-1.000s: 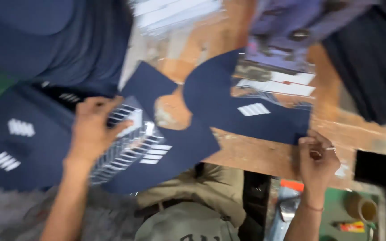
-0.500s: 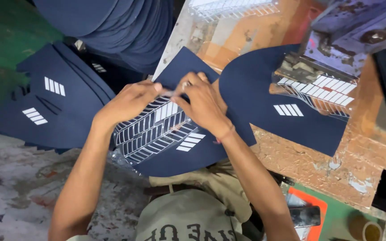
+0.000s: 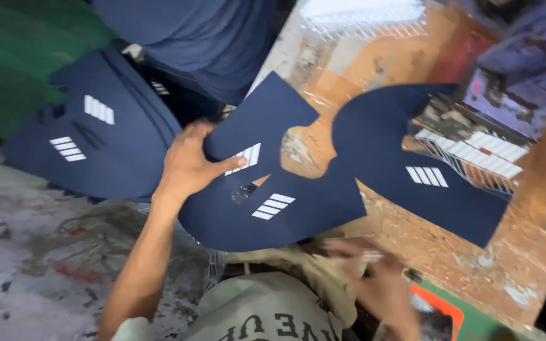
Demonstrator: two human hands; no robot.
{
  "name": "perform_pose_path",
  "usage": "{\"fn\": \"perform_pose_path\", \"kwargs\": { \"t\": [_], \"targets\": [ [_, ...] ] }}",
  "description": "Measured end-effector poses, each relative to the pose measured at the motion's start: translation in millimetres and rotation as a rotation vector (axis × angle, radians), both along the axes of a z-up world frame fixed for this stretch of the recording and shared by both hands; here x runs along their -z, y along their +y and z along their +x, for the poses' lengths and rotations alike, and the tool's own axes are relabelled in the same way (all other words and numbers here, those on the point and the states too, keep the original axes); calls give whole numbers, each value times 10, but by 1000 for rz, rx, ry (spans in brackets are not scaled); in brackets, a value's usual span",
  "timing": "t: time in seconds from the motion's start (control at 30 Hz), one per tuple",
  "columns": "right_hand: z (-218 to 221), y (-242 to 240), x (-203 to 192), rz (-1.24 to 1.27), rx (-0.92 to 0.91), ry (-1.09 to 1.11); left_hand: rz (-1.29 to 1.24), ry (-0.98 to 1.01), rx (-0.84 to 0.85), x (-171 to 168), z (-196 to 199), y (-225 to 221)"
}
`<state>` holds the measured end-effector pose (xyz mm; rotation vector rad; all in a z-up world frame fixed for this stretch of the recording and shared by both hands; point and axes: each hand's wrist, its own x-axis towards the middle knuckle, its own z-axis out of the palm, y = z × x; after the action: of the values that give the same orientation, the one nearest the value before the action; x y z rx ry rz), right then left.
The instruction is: Applying patterned stencils onto fabric shoe components using a manual press machine.
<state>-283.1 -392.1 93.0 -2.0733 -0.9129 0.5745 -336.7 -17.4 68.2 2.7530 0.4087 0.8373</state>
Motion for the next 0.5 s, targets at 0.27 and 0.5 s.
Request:
{"fn": "perform_pose_path", "kwargs": {
  "t": [0.27,0.5],
  "targets": [
    [671,-1291,429,132,666,-253,-970,-307,-468,661,-1467,891],
    [710,-1558,1015,97,783,-327,-543,-327,-792,2314,-2263,2073]
  ]
}}
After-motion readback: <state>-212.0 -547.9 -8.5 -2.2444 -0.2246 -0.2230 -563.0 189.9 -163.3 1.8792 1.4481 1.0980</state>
